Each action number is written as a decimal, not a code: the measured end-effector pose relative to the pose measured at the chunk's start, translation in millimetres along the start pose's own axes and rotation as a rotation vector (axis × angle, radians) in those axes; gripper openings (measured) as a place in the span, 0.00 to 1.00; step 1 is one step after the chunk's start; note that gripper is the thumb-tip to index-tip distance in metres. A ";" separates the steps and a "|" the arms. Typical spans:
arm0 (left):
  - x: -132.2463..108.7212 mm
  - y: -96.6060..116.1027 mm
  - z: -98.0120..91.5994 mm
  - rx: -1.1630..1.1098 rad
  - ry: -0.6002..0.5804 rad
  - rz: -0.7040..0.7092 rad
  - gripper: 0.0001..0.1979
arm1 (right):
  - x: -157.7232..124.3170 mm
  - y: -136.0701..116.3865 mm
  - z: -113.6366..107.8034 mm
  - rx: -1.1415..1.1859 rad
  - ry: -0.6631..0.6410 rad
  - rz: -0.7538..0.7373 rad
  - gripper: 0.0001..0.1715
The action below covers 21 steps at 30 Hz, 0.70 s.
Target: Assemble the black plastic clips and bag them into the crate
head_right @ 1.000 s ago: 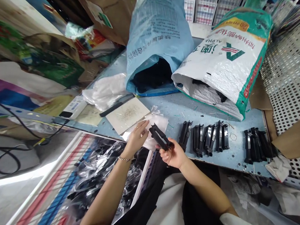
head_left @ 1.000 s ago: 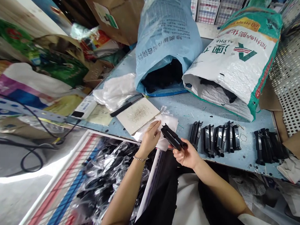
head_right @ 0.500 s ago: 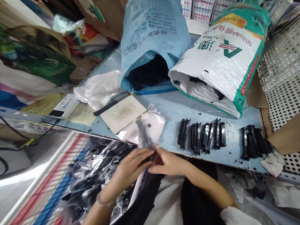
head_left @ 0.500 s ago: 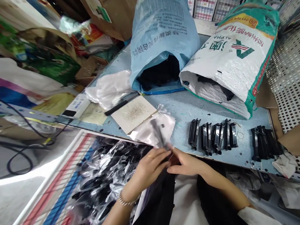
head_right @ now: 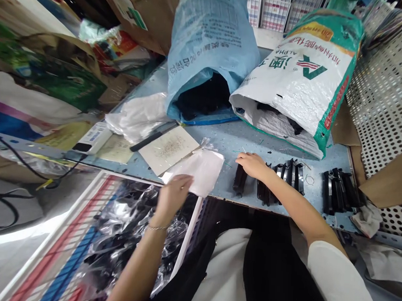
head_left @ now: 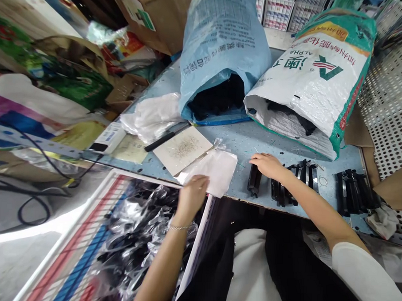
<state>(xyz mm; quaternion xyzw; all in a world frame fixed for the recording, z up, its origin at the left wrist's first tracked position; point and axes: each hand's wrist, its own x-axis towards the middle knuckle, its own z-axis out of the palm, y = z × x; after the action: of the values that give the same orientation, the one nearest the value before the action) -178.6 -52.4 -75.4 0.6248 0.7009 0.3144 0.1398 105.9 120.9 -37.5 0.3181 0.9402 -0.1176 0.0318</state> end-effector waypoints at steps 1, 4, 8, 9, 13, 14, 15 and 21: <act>9.9 16.5 17.4 -0.027 -0.008 0.020 0.14 | 2.8 1.0 -1.9 0.004 -0.007 -0.017 0.28; 32.8 41.2 51.7 -0.086 -0.035 -0.043 0.08 | 6.7 8.2 -8.1 -0.016 -0.041 -0.091 0.34; 48.6 26.9 54.1 -0.168 -0.070 -0.199 0.08 | 5.0 19.4 -18.6 -0.096 -0.073 -0.185 0.32; 50.7 21.0 50.4 -0.191 -0.086 -0.225 0.09 | 3.2 21.4 -22.8 -0.100 -0.080 -0.189 0.28; 55.6 6.0 37.2 -0.311 -0.160 -0.337 0.09 | -10.8 20.3 -43.1 0.057 -0.037 -0.044 0.19; 56.3 4.7 35.9 -0.334 -0.163 -0.357 0.08 | -15.4 15.7 -46.2 0.177 -0.009 0.019 0.19; 56.9 3.9 35.5 -0.354 -0.161 -0.373 0.08 | -20.1 8.6 -47.3 0.347 0.008 0.082 0.20; 55.8 -0.6 44.5 -0.476 -0.095 -0.344 0.09 | -41.9 -64.9 -14.8 1.677 -0.141 0.244 0.23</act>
<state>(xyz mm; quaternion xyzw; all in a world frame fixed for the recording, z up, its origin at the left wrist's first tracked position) -162.9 13.2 -98.7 0.4607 0.6957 0.4120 0.3660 100.1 49.8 -4.4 0.3276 0.4967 -0.7908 -0.1435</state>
